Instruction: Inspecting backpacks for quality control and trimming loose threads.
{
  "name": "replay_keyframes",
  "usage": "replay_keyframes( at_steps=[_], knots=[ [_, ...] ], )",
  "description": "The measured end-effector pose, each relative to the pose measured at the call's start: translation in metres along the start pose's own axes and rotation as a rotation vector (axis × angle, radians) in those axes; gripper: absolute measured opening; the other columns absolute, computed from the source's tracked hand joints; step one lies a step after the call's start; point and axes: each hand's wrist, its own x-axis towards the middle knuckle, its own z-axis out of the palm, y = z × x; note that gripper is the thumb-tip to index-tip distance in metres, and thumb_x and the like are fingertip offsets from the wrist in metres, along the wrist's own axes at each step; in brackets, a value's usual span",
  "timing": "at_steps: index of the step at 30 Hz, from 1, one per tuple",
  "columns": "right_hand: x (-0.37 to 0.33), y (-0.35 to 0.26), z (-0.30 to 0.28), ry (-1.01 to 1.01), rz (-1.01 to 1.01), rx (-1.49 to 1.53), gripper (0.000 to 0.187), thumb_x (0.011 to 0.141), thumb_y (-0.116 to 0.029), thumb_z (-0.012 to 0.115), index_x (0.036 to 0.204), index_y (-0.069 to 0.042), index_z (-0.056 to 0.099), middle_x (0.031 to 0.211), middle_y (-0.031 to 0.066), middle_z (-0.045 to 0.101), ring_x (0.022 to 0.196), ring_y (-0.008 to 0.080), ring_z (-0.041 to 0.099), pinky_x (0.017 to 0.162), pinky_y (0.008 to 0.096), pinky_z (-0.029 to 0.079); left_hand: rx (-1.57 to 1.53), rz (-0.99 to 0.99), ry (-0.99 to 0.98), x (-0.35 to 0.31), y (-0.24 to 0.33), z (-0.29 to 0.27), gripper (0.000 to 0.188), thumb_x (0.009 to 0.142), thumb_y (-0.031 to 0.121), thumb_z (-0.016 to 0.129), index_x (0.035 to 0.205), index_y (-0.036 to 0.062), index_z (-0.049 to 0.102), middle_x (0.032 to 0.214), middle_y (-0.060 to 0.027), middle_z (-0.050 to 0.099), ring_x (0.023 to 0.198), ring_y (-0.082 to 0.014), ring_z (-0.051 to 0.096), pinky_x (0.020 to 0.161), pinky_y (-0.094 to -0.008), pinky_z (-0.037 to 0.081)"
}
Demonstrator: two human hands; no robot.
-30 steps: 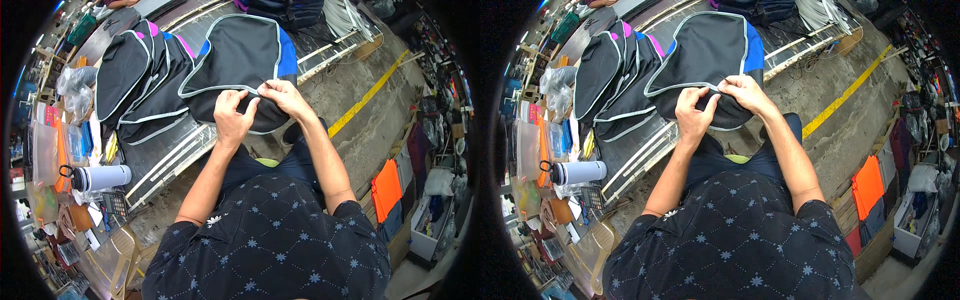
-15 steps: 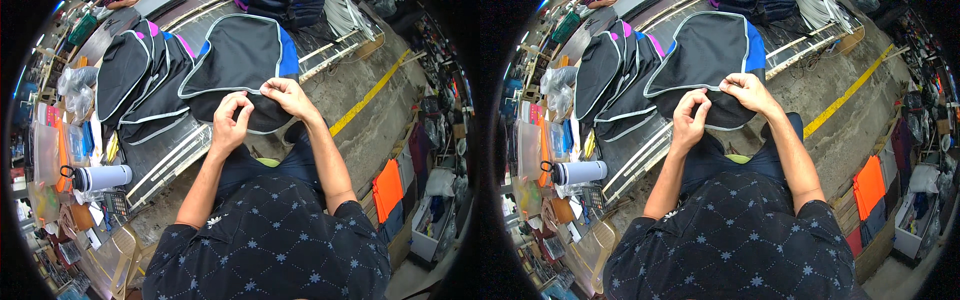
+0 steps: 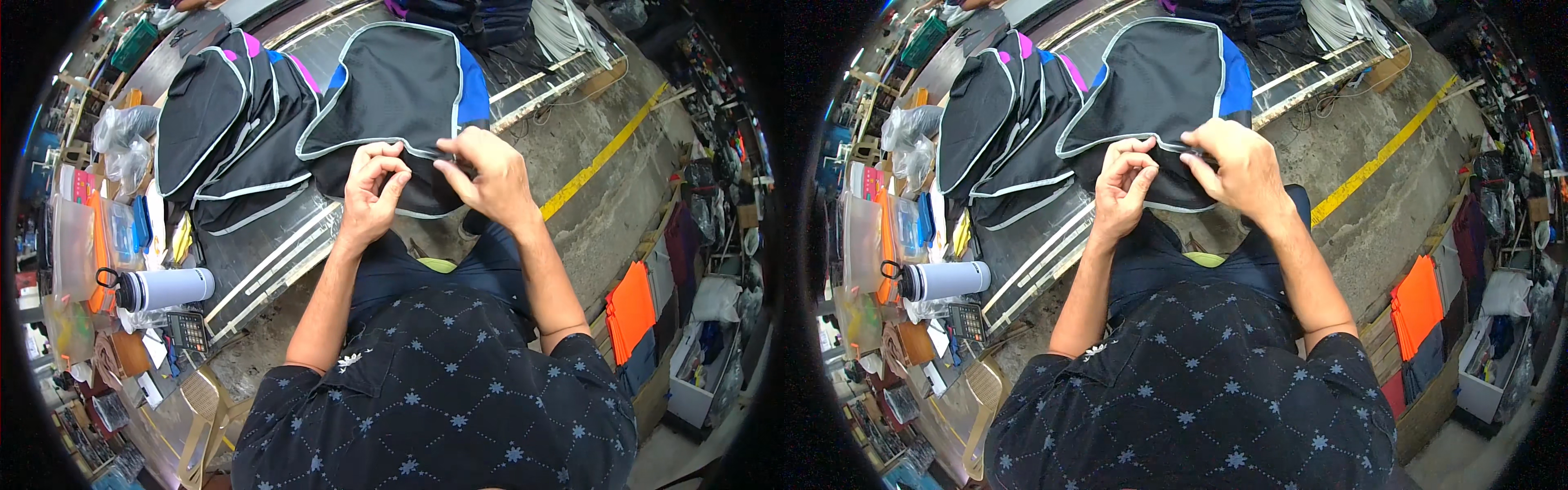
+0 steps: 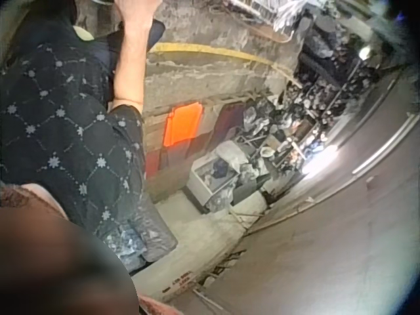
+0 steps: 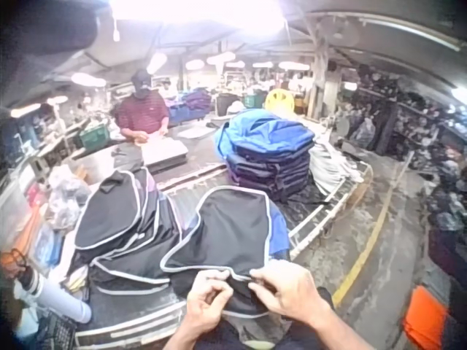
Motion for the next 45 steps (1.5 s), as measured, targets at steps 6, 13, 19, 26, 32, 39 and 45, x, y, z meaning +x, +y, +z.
replay_keyframes(
  at_steps=[6,13,19,26,32,39,45],
  knots=[
    [0.0,-0.002,0.018,-0.037,-0.161,-0.207,0.024,0.084,-0.014,0.086,0.106,-0.009,0.076,0.093,0.0067,0.067,0.084,0.0286,0.07,0.073,0.0408,0.057,-0.026,0.004,-0.014,0.001,0.0,0.0,0.011,0.101,-0.004,0.074,0.111,-0.0001,0.071,0.135,-0.0102,0.052,0.136,-0.0224,0.058,0.114,-0.0338,0.048],
    [0.004,0.004,0.029,0.018,-0.212,-0.252,0.015,0.088,-0.018,0.082,0.097,-0.011,0.073,0.09,0.0048,0.063,0.081,0.0265,0.067,0.07,0.0419,0.055,-0.05,-0.008,-0.011,0.001,0.004,0.002,0.01,0.101,-0.005,0.073,0.11,-0.0004,0.072,0.136,-0.0102,0.052,0.136,-0.0218,0.057,0.114,-0.0332,0.048],
    [0.002,0.007,0.025,-0.036,-0.225,-0.325,0.019,0.088,-0.018,0.086,0.103,-0.01,0.077,0.092,0.0068,0.069,0.083,0.03,0.069,0.069,0.0392,0.053,-0.062,-0.034,0.004,0.001,0.003,0.001,0.009,0.101,-0.005,0.072,0.109,-0.0008,0.071,0.136,-0.0093,0.052,0.134,-0.0201,0.058,0.113,-0.0324,0.048],
    [0.002,0.024,0.037,-0.105,0.33,0.254,0.026,0.102,-0.028,0.079,0.103,-0.002,0.074,0.076,-0.0032,0.061,0.069,0.0056,0.049,0.059,0.0314,0.041,-0.098,0.0,0.096,0.003,-0.004,-0.001,0.006,0.104,-0.006,0.068,0.109,-0.0021,0.068,0.13,-0.0081,0.056,0.126,-0.0168,0.063,0.109,-0.0297,0.051],
    [-0.003,0.066,0.052,-0.262,0.501,0.703,0.027,0.108,-0.03,0.074,0.092,-0.008,0.07,0.081,-0.0143,0.051,0.073,-0.0004,0.04,0.062,0.0229,0.033,0.031,-0.092,0.309,0.008,-0.004,0.0,0.006,0.106,0.001,0.07,0.112,-0.0017,0.071,0.109,-0.0049,0.078,0.1,-0.0101,0.072,0.092,-0.0244,0.056],
    [-0.008,0.074,0.055,-0.284,0.527,0.752,0.025,0.109,-0.029,0.073,0.097,-0.008,0.072,0.085,-0.0148,0.054,0.076,-0.0009,0.043,0.065,0.0224,0.036,0.553,0.144,0.209,0.014,0.01,0.01,0.014,0.091,-0.001,0.084,0.105,-0.0003,0.083,0.08,-0.0078,0.072,0.067,-0.0125,0.064,0.064,-0.0282,0.05],
    [-0.009,0.073,0.055,-0.281,0.529,0.78,0.024,0.109,-0.028,0.074,0.1,-0.007,0.074,0.087,-0.0136,0.058,0.078,-0.0007,0.047,0.066,0.0223,0.039,0.694,0.2,0.226,0.013,0.007,0.032,0.015,0.088,0.001,0.086,0.102,0.0009,0.081,0.076,-0.0093,0.069,0.064,-0.018,0.065,0.063,-0.0319,0.052]
  ],
)
